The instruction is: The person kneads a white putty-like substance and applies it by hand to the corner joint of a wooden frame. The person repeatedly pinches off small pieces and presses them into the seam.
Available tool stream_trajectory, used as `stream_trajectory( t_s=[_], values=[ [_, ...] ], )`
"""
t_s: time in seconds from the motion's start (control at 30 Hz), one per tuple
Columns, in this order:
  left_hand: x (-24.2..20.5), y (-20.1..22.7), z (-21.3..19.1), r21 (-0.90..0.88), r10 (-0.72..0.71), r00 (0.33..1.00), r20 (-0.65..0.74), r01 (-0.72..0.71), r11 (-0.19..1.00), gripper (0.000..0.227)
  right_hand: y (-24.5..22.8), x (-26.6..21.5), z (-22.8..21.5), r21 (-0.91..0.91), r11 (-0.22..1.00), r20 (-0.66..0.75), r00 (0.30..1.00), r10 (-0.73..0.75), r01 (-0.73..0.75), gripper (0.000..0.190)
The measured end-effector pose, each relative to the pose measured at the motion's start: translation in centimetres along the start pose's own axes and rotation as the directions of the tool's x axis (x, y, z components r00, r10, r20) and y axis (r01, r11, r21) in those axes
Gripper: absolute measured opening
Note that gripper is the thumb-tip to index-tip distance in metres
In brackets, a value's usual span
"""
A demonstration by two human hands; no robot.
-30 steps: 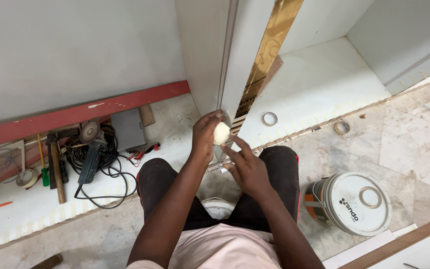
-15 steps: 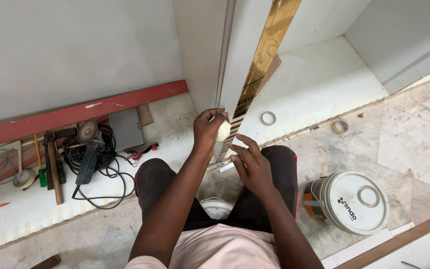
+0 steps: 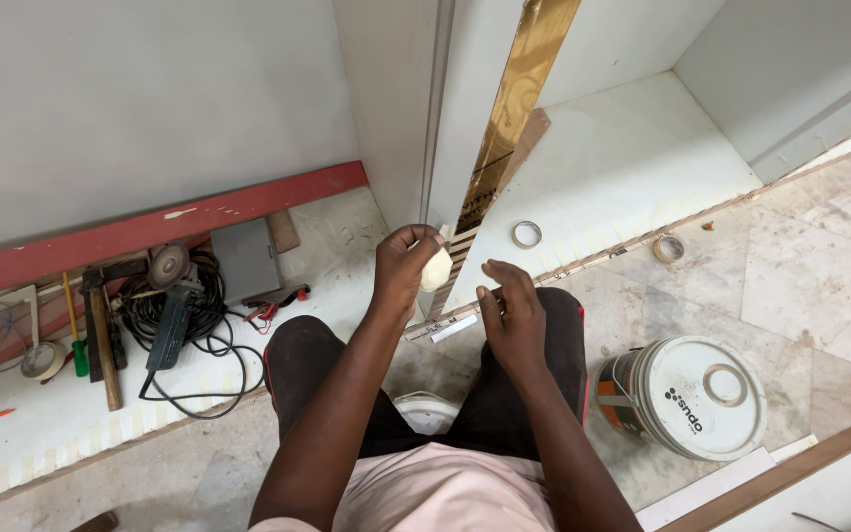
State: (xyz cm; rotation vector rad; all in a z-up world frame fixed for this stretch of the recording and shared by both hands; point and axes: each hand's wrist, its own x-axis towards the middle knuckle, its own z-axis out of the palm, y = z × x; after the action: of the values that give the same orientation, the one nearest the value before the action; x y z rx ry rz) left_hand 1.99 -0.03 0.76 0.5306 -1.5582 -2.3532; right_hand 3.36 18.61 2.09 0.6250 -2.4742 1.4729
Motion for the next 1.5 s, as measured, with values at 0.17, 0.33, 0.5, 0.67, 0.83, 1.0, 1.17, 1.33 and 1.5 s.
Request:
stream_trajectory(
  t_s=[0.17,0.33,0.5,0.67,0.83,1.0,1.17,1.33,1.5],
  values=[
    [-1.9,0.1,-0.5,0.127,0.086,0.995,0.047,-0.092,0.988,0.009,0.3,0.9,1.6,-0.002,0.999,-0.06,0.997,-0.039,0.039,0.037],
    [-2.6,0.2,-0.2,0.205,0.166,0.983,0.079,-0.179,0.962,0.006,-0.2,1.9,3.5,-0.069,0.995,-0.092,0.993,-0.077,0.071,0.043],
    [-3.4,0.9,0.5,0.416,0.304,0.95,0.066,-0.303,0.857,0.007,0.9,2.2,5.4,-0.01,0.992,-0.136,0.983,-0.123,0.123,0.028],
    [-4.4,2.1,0.7,0.592,0.471,0.867,0.162,-0.467,0.657,0.008,1.1,2.6,5.0,0.556,0.784,0.098,0.958,0.268,-0.276,0.02],
    [-4.8,2.2,1.6,0.645,0.565,0.795,0.219,-0.552,0.528,0.011,-1.0,4.4,4.6,0.41,0.868,0.044,0.957,0.288,-0.28,0.02],
    [-4.8,1.8,1.4,0.668,0.58,0.777,0.244,-0.568,0.48,0.013,-1.4,4.4,4.7,0.27,0.954,-0.114,0.979,0.167,-0.131,0.013],
    [-5.0,1.1,1.0,0.619,0.508,0.827,0.243,-0.535,0.574,0.014,-1.1,4.1,4.4,0.33,0.942,-0.112,0.988,0.105,-0.063,0.013],
    [-4.3,-0.8,-0.5,0.458,0.394,0.9,0.188,-0.435,0.775,0.01,0.0,3.5,4.2,0.291,0.957,-0.126,0.992,0.031,0.007,0.011],
    [-3.7,-1.7,-1.2,-0.005,0.146,0.988,0.058,-0.146,0.989,0.012,2.6,3.0,3.1,0.548,0.836,-0.076,0.997,0.023,0.022,0.014]
  ],
)
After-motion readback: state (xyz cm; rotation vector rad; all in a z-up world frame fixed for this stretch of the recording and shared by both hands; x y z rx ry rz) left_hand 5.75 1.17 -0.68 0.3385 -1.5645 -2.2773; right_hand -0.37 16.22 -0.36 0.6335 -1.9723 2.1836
